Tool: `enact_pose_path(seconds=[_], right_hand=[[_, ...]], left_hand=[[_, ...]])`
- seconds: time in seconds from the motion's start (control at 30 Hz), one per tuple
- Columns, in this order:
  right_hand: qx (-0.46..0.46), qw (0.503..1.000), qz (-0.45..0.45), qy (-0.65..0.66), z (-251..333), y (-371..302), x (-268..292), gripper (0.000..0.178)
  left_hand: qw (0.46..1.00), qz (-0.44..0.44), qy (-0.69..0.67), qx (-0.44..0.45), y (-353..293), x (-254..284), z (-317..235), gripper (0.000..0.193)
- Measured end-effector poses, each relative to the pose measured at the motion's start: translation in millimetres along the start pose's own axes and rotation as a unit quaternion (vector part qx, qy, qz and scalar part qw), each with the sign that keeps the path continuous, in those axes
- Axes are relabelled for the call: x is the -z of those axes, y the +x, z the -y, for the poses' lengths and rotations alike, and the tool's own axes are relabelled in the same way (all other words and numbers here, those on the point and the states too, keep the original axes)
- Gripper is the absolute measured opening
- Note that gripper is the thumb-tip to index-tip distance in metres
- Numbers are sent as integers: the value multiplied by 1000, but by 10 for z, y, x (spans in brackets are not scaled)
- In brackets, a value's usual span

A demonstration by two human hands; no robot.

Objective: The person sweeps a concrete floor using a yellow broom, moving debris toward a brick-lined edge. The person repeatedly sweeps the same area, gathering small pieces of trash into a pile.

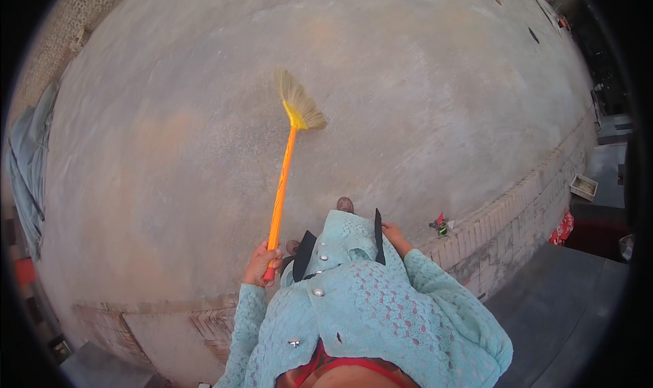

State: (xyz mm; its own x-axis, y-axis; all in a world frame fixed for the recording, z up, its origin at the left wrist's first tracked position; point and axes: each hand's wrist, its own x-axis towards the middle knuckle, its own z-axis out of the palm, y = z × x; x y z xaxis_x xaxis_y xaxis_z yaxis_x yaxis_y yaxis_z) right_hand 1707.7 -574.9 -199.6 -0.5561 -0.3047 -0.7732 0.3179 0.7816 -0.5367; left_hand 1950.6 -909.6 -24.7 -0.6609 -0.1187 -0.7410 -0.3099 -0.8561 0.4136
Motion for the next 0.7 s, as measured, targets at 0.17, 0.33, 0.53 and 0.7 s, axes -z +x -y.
enact_pose_path(seconds=[0.17,0.33,0.53,0.7], right_hand=[[33,998,-38,-38,-717,214,163,28],[52,998,-31,18,-344,-4,262,28],[-26,994,9,110,-126,-88,379,28],[-16,996,19,86,-261,77,432,31]], left_hand=[[996,47,35,69,1020,-483,41,24],[985,77,73,139,1592,-952,-8,17],[989,27,34,140,1534,-724,120,11],[991,-34,-79,98,1038,-325,81,16]])
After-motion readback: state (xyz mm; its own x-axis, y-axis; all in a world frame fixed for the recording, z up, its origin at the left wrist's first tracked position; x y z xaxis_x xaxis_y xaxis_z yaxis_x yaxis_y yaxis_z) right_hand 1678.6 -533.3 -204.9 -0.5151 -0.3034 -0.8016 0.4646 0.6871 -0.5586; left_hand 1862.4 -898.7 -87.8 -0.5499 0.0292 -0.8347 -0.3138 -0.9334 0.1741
